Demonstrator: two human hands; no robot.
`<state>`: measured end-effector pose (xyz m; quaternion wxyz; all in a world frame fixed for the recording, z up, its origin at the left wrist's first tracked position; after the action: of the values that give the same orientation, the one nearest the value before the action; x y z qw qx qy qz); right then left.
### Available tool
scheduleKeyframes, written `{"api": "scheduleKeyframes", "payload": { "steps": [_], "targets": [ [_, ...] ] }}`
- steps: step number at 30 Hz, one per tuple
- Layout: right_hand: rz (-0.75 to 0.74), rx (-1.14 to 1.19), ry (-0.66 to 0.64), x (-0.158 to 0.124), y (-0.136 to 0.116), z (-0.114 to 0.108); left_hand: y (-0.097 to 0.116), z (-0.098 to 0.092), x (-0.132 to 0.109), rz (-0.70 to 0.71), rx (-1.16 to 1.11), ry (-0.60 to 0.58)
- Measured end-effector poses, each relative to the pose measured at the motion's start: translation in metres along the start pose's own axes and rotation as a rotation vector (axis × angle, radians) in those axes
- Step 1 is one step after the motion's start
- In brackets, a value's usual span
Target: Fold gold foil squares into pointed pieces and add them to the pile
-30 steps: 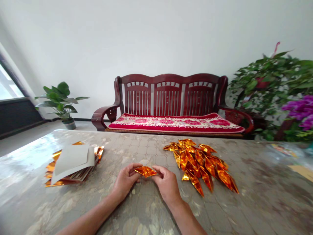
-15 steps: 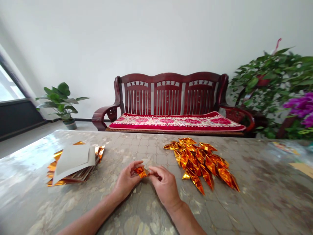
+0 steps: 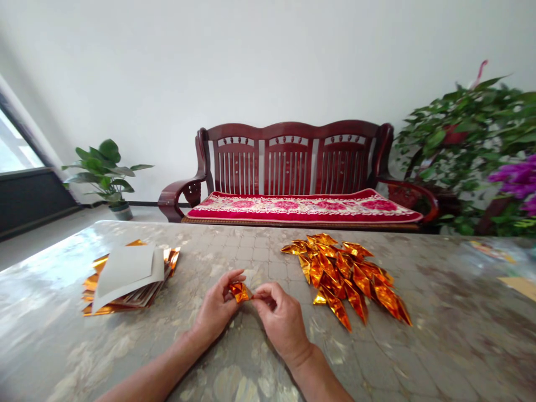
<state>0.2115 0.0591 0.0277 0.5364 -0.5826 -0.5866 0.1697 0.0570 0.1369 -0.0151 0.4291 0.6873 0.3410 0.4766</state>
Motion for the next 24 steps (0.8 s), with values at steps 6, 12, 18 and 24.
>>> {"api": "scheduleKeyframes", "payload": {
  "steps": [6, 12, 18, 24],
  "targets": [
    [-0.024, -0.068, 0.001, 0.001, 0.003, 0.0, 0.016, -0.003, -0.002, 0.128, 0.2, 0.025],
    [-0.046, -0.098, -0.027, 0.002, 0.007, 0.003, 0.024, 0.001, -0.006, 0.168, 0.369, -0.038],
    [-0.102, -0.118, -0.048, 0.001, 0.0, 0.003, 0.03, 0.004, -0.009, 0.146, 0.477, -0.073],
    [-0.17, -0.193, -0.026, 0.001, -0.005, 0.0, 0.033, 0.005, -0.009, 0.177, 0.522, -0.082]
  ]
}}
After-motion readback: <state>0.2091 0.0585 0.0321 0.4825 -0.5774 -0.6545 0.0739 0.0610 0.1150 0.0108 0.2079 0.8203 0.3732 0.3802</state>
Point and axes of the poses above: each hand's wrist, its own x-axis towards the middle knuckle, its own z-axis out of the palm, y = z × x, the point moved 8 cm from there along x, towards the middle knuckle, and after that the axes turned 5 degrees about z, right-handed, at the moved point
